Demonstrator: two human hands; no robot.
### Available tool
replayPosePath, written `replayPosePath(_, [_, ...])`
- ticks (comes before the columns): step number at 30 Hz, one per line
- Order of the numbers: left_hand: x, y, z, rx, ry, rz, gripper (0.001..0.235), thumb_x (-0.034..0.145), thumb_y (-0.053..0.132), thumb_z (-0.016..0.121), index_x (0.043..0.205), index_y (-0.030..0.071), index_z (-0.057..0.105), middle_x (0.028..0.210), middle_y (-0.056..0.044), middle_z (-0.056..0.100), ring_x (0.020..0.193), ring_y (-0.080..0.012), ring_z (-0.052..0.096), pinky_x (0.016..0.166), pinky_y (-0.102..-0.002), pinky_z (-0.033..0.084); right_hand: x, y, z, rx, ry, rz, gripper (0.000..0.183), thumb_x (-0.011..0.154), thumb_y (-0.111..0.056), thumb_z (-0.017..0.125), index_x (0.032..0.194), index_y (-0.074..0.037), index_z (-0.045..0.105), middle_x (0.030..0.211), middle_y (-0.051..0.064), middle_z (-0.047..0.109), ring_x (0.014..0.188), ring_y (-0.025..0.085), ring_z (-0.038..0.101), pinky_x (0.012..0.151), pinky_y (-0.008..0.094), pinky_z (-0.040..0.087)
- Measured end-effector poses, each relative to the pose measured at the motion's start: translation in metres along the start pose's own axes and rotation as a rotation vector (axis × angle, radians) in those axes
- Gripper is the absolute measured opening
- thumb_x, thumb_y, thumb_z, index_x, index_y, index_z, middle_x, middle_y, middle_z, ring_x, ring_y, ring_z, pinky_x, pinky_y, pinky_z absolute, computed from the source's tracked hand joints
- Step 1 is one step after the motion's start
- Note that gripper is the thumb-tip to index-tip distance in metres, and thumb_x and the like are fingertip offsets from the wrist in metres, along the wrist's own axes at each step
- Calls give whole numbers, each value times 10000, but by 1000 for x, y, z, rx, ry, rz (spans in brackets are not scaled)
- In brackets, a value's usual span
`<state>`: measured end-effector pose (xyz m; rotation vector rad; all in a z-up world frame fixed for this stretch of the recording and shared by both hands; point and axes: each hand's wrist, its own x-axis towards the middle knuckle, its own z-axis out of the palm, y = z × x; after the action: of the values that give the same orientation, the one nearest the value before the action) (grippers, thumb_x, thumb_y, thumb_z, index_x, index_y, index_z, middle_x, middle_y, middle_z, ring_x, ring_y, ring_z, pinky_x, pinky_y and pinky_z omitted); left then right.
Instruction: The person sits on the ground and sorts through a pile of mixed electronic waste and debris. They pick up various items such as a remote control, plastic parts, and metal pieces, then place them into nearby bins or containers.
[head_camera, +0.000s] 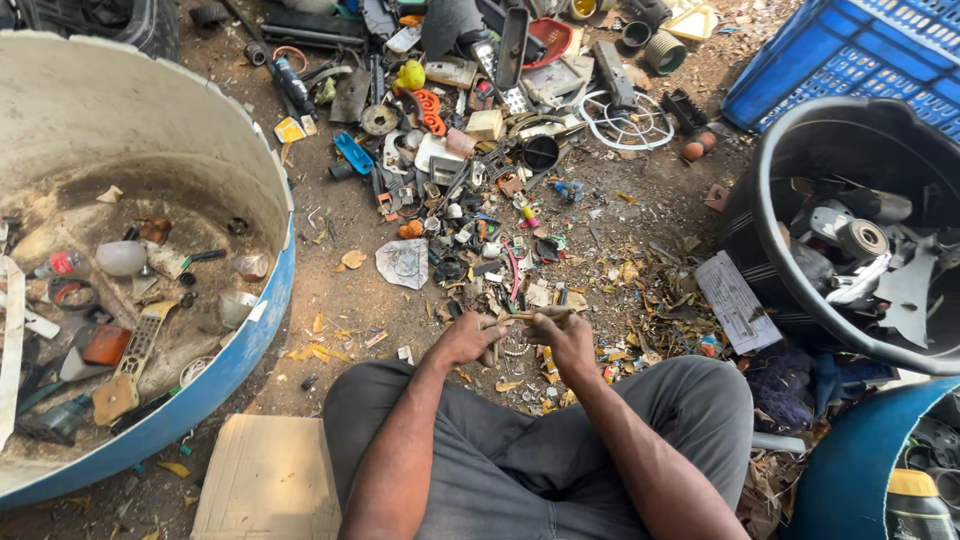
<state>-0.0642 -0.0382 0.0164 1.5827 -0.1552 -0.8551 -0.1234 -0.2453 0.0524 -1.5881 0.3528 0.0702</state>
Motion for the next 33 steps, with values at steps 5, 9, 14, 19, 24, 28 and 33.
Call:
replayPosePath(5, [-18,-3,-32,-219,634,69,346,997,303,603,1197,31,678,923,-101,748,626,-119,681,525,-217,568,-8,-62,-92,-56,115,69,213,983,-151,608,1090,11,694,983,165,745,836,237,754,789,398,674])
replayPosePath(9, [-9,-8,-49,-493,798,129,308,987,210,624,1178,-28,666,863,-102,698,604,-115,632,481,-221,504,-27,-177,-236,127,579,-209,263,1022,-195,516,1148,3,635,1043,160,679,904,233,724,777,388,670])
replayPosePath(14, [20,-11,-28,-272,705,65,295,934,224,647,1130,14,715,870,-78,731,648,-131,677,545,-266,540,-26,-140,-208,-224,605,-94,517,950,-86,335,1408,-137,568,1258,175,705,982,234,718,603,261,491])
replayPosePath(19, [18,-28,-26,116,756,-1,350,883,363,714,1069,74,779,846,-82,783,708,-170,747,685,-316,561,30,57,-24,-1378,-453,-323,296,934,-195,625,1214,-154,711,1183,78,657,1001,233,657,842,402,584])
replayPosePath(24, [8,-26,-32,106,666,-24,435,903,408,681,1221,114,710,1089,-130,771,828,-221,764,796,-358,592,32,83,22,-1746,-607,-334,234,1109,-218,525,1123,-26,658,1041,144,639,806,213,611,635,355,554])
replayPosePath(28, [0,-10,-19,340,344,536,557,888,409,767,1329,82,677,1331,-213,662,1181,-329,633,961,-462,527,20,20,22,-1297,-452,-302,222,982,-227,623,1061,-21,651,1004,123,639,761,209,642,629,363,573])
replayPosePath(33, [-2,-10,11,160,-4,386,460,856,388,766,1186,80,673,1002,-107,754,907,-211,696,857,-474,543,35,-30,-9,-373,-460,-185,170,995,-187,617,1023,-38,694,932,101,763,776,165,749,716,300,666])
